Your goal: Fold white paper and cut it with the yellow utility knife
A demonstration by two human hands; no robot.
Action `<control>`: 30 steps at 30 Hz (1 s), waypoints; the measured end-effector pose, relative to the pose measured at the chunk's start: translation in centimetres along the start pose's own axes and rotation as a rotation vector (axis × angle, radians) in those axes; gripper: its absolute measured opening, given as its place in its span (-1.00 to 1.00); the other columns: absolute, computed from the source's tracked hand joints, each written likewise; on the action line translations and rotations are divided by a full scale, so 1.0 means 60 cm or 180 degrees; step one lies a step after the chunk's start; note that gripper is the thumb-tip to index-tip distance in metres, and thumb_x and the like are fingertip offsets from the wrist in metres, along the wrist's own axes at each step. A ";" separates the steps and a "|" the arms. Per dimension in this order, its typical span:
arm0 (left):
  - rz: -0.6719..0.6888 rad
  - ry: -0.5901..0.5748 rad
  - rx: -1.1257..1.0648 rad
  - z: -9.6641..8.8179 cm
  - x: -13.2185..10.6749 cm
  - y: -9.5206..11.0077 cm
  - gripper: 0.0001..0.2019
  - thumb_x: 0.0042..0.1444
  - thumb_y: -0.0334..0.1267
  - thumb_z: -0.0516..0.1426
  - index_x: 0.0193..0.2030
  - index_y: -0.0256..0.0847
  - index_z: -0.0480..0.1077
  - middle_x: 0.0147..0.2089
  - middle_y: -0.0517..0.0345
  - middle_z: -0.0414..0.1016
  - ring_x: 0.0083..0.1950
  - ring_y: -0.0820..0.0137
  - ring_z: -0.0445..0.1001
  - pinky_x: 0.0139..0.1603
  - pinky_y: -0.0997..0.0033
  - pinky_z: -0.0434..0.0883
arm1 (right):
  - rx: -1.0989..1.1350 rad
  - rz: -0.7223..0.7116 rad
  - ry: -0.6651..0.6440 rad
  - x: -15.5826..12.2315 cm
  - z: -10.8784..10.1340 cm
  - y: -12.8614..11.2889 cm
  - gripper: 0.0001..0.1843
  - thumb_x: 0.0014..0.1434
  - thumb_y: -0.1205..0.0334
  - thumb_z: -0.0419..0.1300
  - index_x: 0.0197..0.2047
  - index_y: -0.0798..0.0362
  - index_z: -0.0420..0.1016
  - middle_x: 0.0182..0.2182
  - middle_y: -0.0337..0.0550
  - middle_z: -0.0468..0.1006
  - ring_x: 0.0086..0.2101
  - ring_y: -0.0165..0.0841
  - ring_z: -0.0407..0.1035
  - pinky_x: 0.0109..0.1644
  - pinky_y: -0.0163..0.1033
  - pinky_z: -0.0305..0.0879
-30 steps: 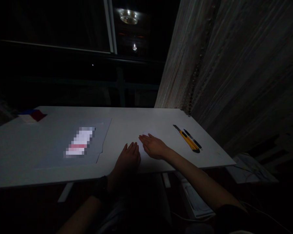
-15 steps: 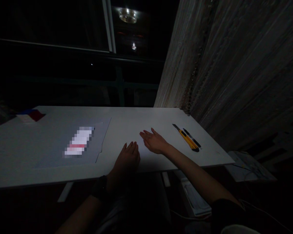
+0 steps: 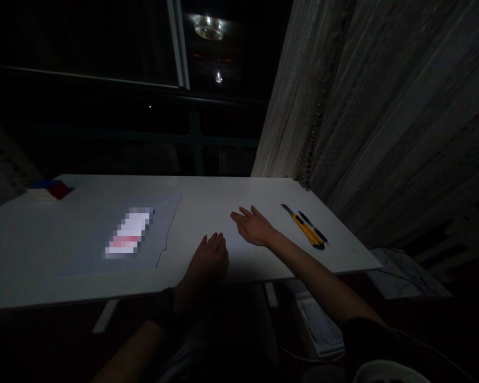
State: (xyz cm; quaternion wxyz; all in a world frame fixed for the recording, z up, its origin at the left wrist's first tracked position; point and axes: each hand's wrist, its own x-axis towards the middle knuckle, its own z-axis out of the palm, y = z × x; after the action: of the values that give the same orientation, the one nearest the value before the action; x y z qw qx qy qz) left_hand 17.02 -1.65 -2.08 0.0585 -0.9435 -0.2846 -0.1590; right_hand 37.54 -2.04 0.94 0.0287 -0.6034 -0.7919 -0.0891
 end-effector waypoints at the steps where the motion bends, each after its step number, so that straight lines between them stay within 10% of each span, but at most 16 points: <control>1: -0.0004 -0.0043 0.0007 -0.003 0.001 0.000 -0.60 0.15 -0.40 -0.07 0.10 -0.54 0.29 0.18 -0.33 0.30 0.22 0.05 0.25 0.22 -0.02 0.14 | 0.0024 0.0013 0.0011 0.000 0.001 0.000 -0.46 0.27 0.24 -0.16 0.30 0.14 0.06 0.24 -0.05 0.20 0.26 -0.13 -0.06 0.28 0.15 -0.18; 6: -0.0095 -0.0312 -0.0039 -0.019 0.016 0.007 -0.55 0.10 -0.39 -0.03 0.12 -0.58 0.26 0.21 -0.38 0.24 0.23 0.01 0.23 0.19 0.00 0.17 | 0.0162 0.0022 0.0061 -0.002 0.004 0.000 -0.48 0.29 0.20 -0.18 0.29 0.09 0.09 0.24 -0.09 0.21 0.25 -0.15 -0.04 0.27 0.14 -0.15; 20: -0.0129 0.0457 -0.0101 0.035 0.028 0.020 -0.50 0.19 -0.20 -0.07 0.16 -0.57 0.22 0.21 -0.41 0.22 0.28 0.03 0.16 0.25 -0.04 0.06 | 0.0476 0.0114 0.0846 0.029 0.002 -0.010 -0.60 0.16 0.13 0.10 0.03 0.14 0.37 0.03 0.01 0.44 0.22 -0.07 0.00 0.25 0.13 -0.11; 30: -0.0103 0.0483 -0.0092 0.035 0.029 0.022 -0.48 0.20 -0.18 -0.08 0.17 -0.60 0.20 0.23 -0.40 0.20 0.29 0.02 0.14 0.26 -0.04 0.05 | -0.0140 -0.0262 0.0758 0.052 0.003 -0.003 -0.78 0.22 0.23 0.04 -0.35 0.12 0.46 -0.39 -0.03 0.50 -0.20 -0.23 0.25 -0.08 -0.12 0.06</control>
State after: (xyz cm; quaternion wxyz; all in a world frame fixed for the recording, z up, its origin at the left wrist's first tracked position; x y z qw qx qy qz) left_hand 19.67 -1.44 -3.51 0.0637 -0.9248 -0.2923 -0.2350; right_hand 36.50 0.93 1.20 0.1056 -0.5561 -0.8048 -0.1785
